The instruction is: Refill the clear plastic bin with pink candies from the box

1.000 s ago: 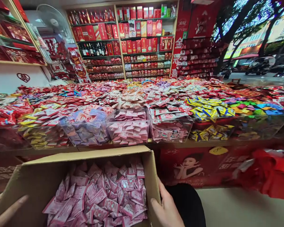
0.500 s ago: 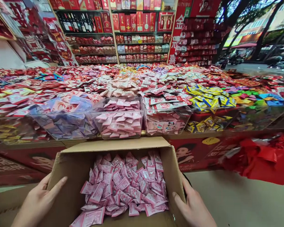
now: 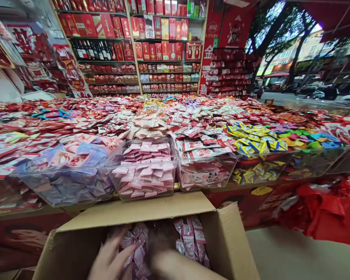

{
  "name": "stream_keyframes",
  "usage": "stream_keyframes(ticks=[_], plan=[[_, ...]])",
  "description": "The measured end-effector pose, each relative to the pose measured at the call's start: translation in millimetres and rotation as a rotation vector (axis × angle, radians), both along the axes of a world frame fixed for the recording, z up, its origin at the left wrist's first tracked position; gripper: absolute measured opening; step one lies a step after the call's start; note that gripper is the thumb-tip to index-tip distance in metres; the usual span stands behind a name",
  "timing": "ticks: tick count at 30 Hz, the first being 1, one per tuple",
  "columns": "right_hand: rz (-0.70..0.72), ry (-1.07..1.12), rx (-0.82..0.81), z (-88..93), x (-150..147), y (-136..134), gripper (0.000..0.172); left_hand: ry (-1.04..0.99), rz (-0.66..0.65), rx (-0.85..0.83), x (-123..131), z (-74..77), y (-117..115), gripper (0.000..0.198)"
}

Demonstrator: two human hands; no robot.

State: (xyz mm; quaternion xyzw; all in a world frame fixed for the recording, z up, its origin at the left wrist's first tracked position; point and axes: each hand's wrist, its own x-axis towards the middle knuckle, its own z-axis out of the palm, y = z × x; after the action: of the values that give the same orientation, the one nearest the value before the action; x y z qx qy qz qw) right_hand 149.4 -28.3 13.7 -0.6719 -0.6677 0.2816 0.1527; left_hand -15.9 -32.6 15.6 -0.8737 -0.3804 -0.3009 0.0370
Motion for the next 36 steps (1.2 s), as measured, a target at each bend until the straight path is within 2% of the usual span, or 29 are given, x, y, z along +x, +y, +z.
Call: stream_keyframes(ticks=[2,4,6,8,10,13,15,18,20,23,24,26,30,33,36], plan=[[-0.141,-0.022,0.021,-20.4,-7,6,0.047,0.027,0.005,-0.296,30,-12.4,7,0.045],[-0.198,0.011,0.083,-42.9,-8,2,0.044,-0.061,0.054,-0.442,46,-27.0,16,0.041],[-0.180,0.052,0.106,-61.8,-10,-5,0.047,-0.161,0.041,-0.533,46,-43.6,23,0.036],[-0.118,0.074,0.105,-72.4,-13,-11,0.056,-0.243,0.023,-0.592,37,-60.9,28,0.034],[-0.065,0.069,0.095,-71.9,-15,-12,0.066,-0.276,0.006,-0.615,26,-75.5,29,0.033],[0.000,0.099,0.091,-51.5,-14,-9,0.067,-0.400,-0.007,-0.687,18,-85.1,29,0.033],[0.025,0.166,0.131,-30.5,-10,-7,0.063,-0.527,0.057,-0.763,19,-82.2,28,0.036],[0.064,0.339,0.217,-3.1,-2,-6,0.056,-0.665,0.166,-0.912,22,-69.2,27,0.047],[0.035,0.532,0.203,5.4,1,-8,0.051,-0.740,0.101,-1.042,23,-58.8,24,0.052],[-0.137,0.860,0.079,4.1,1,-14,0.041,-0.925,-0.170,-1.238,29,-44.2,16,0.062],[-0.190,0.951,0.046,1.8,1,-17,0.038,-0.985,-0.236,-1.311,32,-39.8,13,0.067],[-0.275,1.093,0.014,-3.1,3,-23,0.035,-1.020,-0.296,-1.499,38,-31.9,8,0.064],[-0.409,1.270,-0.060,-10.3,10,-29,0.031,-1.017,-0.247,-1.639,43,-19.6,3,0.052],[-0.468,1.364,-0.121,-12.7,14,-28,0.028,-1.039,-0.199,-1.621,44,-11.1,2,0.047],[-0.538,1.503,-0.158,-12.2,15,-27,0.031,-1.098,-0.096,-1.537,48,-3.9,1,0.044]])
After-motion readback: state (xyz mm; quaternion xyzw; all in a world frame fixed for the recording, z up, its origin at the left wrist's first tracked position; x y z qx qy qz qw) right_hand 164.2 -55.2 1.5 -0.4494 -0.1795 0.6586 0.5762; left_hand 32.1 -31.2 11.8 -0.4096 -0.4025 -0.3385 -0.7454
